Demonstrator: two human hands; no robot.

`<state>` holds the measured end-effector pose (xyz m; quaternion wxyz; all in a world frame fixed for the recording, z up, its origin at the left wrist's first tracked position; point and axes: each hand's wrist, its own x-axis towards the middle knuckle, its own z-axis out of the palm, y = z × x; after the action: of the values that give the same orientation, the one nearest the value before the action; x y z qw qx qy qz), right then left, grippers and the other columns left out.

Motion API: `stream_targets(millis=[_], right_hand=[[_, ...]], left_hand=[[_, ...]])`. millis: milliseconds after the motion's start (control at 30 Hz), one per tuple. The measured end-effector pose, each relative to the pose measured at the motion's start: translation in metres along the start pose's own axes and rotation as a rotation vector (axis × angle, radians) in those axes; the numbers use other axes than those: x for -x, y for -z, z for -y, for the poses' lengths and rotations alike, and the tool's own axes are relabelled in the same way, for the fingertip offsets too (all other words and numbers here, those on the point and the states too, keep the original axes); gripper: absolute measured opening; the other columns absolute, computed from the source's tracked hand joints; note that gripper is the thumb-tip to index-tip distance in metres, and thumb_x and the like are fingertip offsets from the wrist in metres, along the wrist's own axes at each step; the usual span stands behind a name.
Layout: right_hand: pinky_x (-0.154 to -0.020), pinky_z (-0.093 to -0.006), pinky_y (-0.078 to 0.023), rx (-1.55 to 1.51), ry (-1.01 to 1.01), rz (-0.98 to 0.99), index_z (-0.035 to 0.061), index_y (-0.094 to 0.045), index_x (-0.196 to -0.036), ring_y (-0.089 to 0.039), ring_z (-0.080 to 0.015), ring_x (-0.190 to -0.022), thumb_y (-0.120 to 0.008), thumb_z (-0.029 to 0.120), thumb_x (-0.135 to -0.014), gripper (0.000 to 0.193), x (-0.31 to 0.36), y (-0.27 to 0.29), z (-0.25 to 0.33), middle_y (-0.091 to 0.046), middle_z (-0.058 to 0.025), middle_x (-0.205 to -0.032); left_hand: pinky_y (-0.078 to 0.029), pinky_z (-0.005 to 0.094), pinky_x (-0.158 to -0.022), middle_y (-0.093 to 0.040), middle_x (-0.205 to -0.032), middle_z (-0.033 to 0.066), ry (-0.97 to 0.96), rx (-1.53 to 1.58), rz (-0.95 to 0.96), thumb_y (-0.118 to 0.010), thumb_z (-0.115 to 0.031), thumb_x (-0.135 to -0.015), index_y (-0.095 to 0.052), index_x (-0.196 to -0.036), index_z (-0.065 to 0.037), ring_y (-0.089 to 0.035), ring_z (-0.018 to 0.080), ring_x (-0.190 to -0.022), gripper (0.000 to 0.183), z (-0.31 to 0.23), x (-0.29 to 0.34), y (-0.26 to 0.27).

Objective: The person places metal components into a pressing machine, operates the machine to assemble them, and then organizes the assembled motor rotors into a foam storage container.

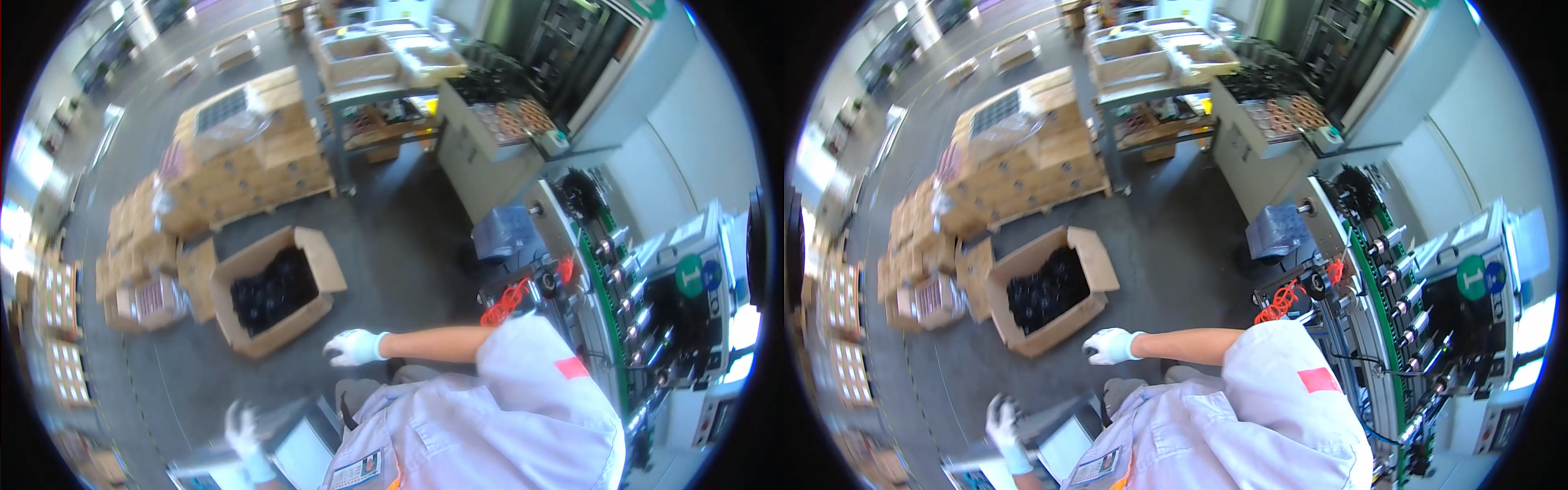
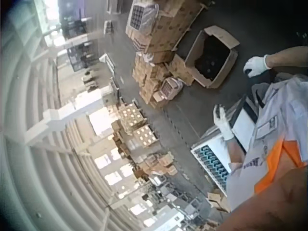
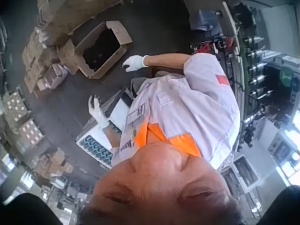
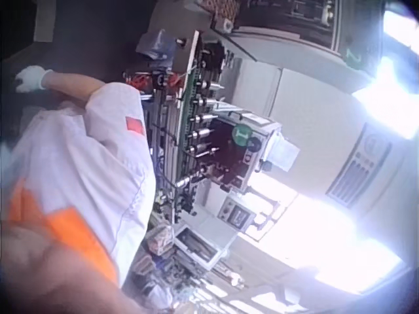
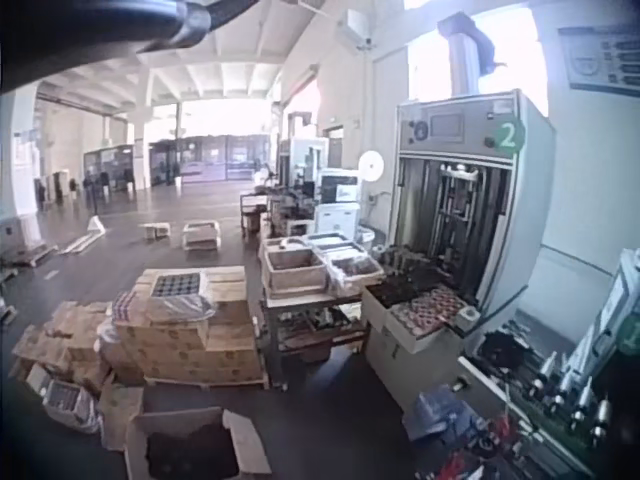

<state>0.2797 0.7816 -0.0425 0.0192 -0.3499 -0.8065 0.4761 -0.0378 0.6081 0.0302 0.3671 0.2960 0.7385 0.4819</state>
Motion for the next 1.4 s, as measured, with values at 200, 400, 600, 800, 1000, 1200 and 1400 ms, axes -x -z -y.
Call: stream_targets(millis=[200, 400, 600, 800, 1000, 1200, 1400], right_hand=[[-0.104, -0.0422, -0.046, -0.26, -0.329, -0.35, 0.0072, -0.063, -0.131, -0.059, -0.0354, -0.123, -0.059, 0.038, -0.095, 0.048, 0.048, 0.113, -0.119, -0.064, -0.018, -0.132], [-0.088, -0.0372, -0.054, -0.308, -0.575, -0.958, 0.0045, -0.067, -0.123, -0.07, -0.0279, -0.098, -0.062, 0.037, -0.091, 0.046, 0.098, 0.181, -0.231, -0.071, -0.0165, -0.115], [-0.087, -0.0338, -0.054, -0.695, -0.807, -1.268, 0.0028, -0.066, -0.124, -0.07, -0.0237, -0.097, -0.065, 0.026, -0.094, 0.038, 0.117, 0.27, -0.208, -0.072, -0.0153, -0.113], [-0.095, -0.0342, -0.052, -0.797, -0.928, -1.489, 0.0029, -0.065, -0.127, -0.068, -0.0235, -0.11, -0.065, 0.026, -0.095, 0.039, 0.117, 0.311, -0.223, -0.071, -0.016, -0.118], [-0.089, -0.0309, -0.052, -0.941, -0.845, -1.708, 0.0028, -0.066, -0.127, -0.066, -0.0155, -0.101, -0.067, 0.022, -0.096, 0.037, 0.137, 0.353, -0.283, -0.072, -0.01, -0.112], [-0.089, -0.028, -0.051, -0.886, -0.78, -1.837, 0.0001, -0.064, -0.127, -0.063, -0.0107, -0.101, -0.064, 0.018, -0.098, 0.035, 0.196, 0.438, -0.3, -0.071, -0.0061, -0.112], [-0.094, -0.026, -0.05, -0.883, -0.659, -2.002, -0.001, -0.061, -0.132, -0.063, -0.0111, -0.106, -0.063, 0.008, -0.098, 0.034, 0.238, 0.538, -0.327, -0.069, -0.0066, -0.118]], left_hand=[[-0.054, 0.0342, -0.081, -0.071, -0.103, 0.0141, -0.597, -0.448, 0.839, -0.075, -0.017, -0.087, -0.069, -0.114, 0.001, -0.069, 0.0237, -0.09, 0.033, -0.118, -0.132, -0.273], [-0.055, 0.0322, -0.087, -0.072, -0.107, 0.0121, -0.706, -0.44, 1.348, -0.075, -0.021, -0.089, -0.069, -0.119, -0.002, -0.07, 0.0206, -0.096, 0.036, -0.195, -0.222, -0.52], [-0.055, 0.0346, -0.082, -0.072, -0.104, 0.0123, -1.1, -0.402, 1.595, -0.074, -0.025, -0.089, -0.07, -0.118, -0.006, -0.07, 0.0222, -0.092, 0.035, -0.282, -0.22, -0.767], [-0.053, 0.0444, -0.078, -0.07, -0.097, 0.0105, -1.683, -0.444, 1.406, -0.071, -0.027, -0.086, -0.069, -0.111, -0.011, -0.069, 0.0314, -0.09, 0.029, -0.305, -0.174, -0.949], [-0.05, 0.0484, -0.085, -0.068, -0.105, 0.0179, -1.997, -0.565, 1.671, -0.067, -0.022, -0.086, -0.068, -0.111, -0.009, -0.065, 0.035, -0.101, 0.028, -0.288, -0.152, -1.066], [-0.051, 0.0478, -0.076, -0.061, -0.094, 0.0182, -2.003, -0.472, 1.98, -0.07, -0.022, -0.085, -0.067, -0.097, -0.007, -0.064, 0.0386, -0.088, 0.019, -0.31, -0.148, -1.096], [-0.052, 0.0438, -0.078, -0.059, -0.102, 0.0176, -1.521, -0.418, 2.108, -0.073, -0.02, -0.086, -0.066, -0.099, -0.004, -0.063, 0.0356, -0.087, 0.021, -0.369, -0.148, -1.111]])
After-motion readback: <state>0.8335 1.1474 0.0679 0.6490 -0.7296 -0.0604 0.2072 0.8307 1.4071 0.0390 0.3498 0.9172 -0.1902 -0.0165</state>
